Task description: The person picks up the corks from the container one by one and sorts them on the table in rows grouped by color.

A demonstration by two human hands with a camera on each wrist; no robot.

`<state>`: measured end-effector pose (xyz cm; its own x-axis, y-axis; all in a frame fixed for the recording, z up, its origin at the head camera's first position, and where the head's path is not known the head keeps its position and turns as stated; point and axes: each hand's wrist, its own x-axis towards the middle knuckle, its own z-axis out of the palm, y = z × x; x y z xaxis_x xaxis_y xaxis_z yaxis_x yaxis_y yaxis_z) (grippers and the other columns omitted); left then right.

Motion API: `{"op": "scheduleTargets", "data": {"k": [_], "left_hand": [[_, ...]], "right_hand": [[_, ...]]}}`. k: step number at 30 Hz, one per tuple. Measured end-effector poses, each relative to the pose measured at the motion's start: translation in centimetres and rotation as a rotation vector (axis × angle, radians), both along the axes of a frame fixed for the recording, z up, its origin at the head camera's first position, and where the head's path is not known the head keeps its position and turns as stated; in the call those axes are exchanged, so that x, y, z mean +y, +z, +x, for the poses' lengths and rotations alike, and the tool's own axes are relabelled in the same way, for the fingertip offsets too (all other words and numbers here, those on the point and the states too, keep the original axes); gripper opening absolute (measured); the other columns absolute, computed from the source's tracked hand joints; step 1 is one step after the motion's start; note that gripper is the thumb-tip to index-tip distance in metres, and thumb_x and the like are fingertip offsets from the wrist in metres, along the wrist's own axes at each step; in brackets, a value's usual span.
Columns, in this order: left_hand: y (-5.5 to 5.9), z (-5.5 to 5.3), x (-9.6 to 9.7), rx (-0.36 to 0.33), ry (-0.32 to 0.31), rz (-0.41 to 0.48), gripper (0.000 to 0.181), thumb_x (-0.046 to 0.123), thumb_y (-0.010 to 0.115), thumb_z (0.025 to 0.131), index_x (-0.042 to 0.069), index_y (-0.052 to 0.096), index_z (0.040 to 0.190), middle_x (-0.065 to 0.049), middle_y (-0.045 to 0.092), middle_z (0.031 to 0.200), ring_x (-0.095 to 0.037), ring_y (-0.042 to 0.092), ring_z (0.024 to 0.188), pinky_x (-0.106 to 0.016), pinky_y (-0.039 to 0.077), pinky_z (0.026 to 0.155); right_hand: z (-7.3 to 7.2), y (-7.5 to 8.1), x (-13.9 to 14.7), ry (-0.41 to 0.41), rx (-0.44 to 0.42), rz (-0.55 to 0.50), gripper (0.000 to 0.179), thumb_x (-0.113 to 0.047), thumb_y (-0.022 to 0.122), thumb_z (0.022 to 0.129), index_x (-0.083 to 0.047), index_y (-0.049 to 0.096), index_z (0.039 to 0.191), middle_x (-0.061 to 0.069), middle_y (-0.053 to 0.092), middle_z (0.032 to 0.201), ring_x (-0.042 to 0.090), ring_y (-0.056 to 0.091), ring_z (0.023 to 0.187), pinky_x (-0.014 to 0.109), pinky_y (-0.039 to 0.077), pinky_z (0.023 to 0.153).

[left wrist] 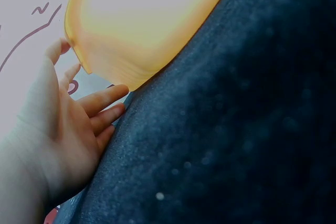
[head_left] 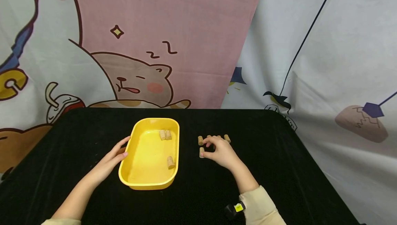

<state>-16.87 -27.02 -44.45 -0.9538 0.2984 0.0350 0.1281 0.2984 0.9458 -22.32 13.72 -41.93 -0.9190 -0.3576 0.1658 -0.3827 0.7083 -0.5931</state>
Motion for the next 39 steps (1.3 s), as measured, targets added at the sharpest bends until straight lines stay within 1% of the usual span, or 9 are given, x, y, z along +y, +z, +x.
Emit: {"op": "scheduleTargets", "data": {"k": [3, 6, 9, 16, 19, 23, 26, 33, 39], "left_hand": [[0.0, 0.0, -0.1, -0.001, 0.0, 0.003, 0.058, 0.025, 0.038, 0.104, 0.014, 0.011, 0.154, -0.037, 0.023, 0.146, -0.051, 0.044, 0.12, -0.058, 0.045, 0.089], [0.0, 0.0, 0.0, 0.001, -0.002, 0.003, 0.058, 0.025, 0.038, 0.104, 0.014, 0.011, 0.154, -0.037, 0.024, 0.146, -0.05, 0.045, 0.12, -0.058, 0.045, 0.089], [0.0, -0.1, 0.0, 0.005, -0.003, 0.003, 0.057, 0.025, 0.038, 0.104, 0.014, 0.012, 0.154, -0.037, 0.024, 0.146, -0.05, 0.045, 0.12, -0.059, 0.045, 0.089], [0.0, 0.0, 0.0, -0.002, -0.001, 0.005, 0.058, 0.026, 0.038, 0.104, 0.015, 0.012, 0.154, -0.036, 0.025, 0.145, -0.048, 0.048, 0.118, -0.058, 0.045, 0.089], [0.1, 0.0, 0.1, -0.005, -0.003, 0.01, 0.058, 0.025, 0.038, 0.104, 0.014, 0.012, 0.154, -0.036, 0.026, 0.145, -0.047, 0.048, 0.118, -0.057, 0.046, 0.089], [0.0, 0.0, 0.0, -0.003, -0.003, 0.011, 0.058, 0.025, 0.038, 0.104, 0.014, 0.012, 0.154, -0.036, 0.026, 0.145, -0.047, 0.048, 0.118, -0.057, 0.046, 0.089], [-0.1, 0.0, 0.0, -0.006, -0.005, 0.013, 0.057, 0.025, 0.038, 0.104, 0.014, 0.012, 0.154, -0.036, 0.026, 0.145, -0.048, 0.047, 0.119, -0.058, 0.045, 0.089], [-0.1, 0.0, 0.0, -0.007, -0.001, 0.003, 0.058, 0.026, 0.038, 0.104, 0.015, 0.012, 0.154, -0.035, 0.025, 0.146, -0.049, 0.045, 0.121, -0.061, 0.042, 0.091], [0.0, 0.0, 0.0, -0.006, 0.003, 0.003, 0.057, 0.026, 0.038, 0.104, 0.015, 0.012, 0.154, -0.036, 0.026, 0.145, -0.048, 0.046, 0.119, -0.06, 0.043, 0.09]], "right_hand": [[0.4, 1.0, -0.6, 0.029, 0.029, -0.036, 0.037, -0.029, 0.08, 0.077, -0.014, 0.068, 0.109, -0.004, 0.061, 0.096, 0.023, 0.055, 0.088, 0.034, 0.044, 0.074], [1.0, 1.9, -1.3, 0.058, 0.038, -0.063, 0.037, -0.028, 0.08, 0.077, -0.016, 0.068, 0.11, -0.002, 0.061, 0.098, 0.026, 0.055, 0.09, 0.036, 0.044, 0.076], [1.4, 2.6, -2.1, 0.105, 0.05, -0.079, 0.036, -0.029, 0.08, 0.078, -0.019, 0.067, 0.11, -0.002, 0.062, 0.1, 0.025, 0.055, 0.092, 0.038, 0.044, 0.078], [1.5, 3.4, -4.2, 0.243, 0.12, -0.04, 0.039, -0.033, 0.079, 0.078, -0.019, 0.067, 0.112, -0.002, 0.06, 0.103, 0.022, 0.053, 0.096, 0.038, 0.04, 0.083], [1.4, 3.9, -5.3, 0.28, 0.119, -0.034, 0.041, -0.032, 0.08, 0.078, -0.016, 0.067, 0.113, -0.002, 0.061, 0.105, 0.023, 0.053, 0.098, 0.038, 0.039, 0.084], [1.3, 4.7, -6.8, 0.313, 0.096, 0.034, 0.043, -0.035, 0.08, 0.077, -0.018, 0.067, 0.115, -0.004, 0.061, 0.113, 0.018, 0.05, 0.102, 0.037, 0.038, 0.086], [1.2, 5.0, -7.8, 0.327, 0.095, 0.13, 0.045, -0.04, 0.079, 0.077, -0.021, 0.067, 0.116, -0.005, 0.06, 0.119, 0.013, 0.047, 0.102, 0.035, 0.037, 0.087], [1.0, 4.9, -9.7, 0.336, 0.13, 0.283, 0.046, -0.042, 0.08, 0.075, -0.022, 0.069, 0.114, -0.004, 0.06, 0.121, 0.012, 0.044, 0.095, 0.031, 0.033, 0.081], [1.1, 4.7, -11.0, 0.312, 0.115, 0.38, 0.045, -0.043, 0.081, 0.072, -0.024, 0.07, 0.111, -0.004, 0.058, 0.122, 0.013, 0.041, 0.095, 0.031, 0.031, 0.081]]}}
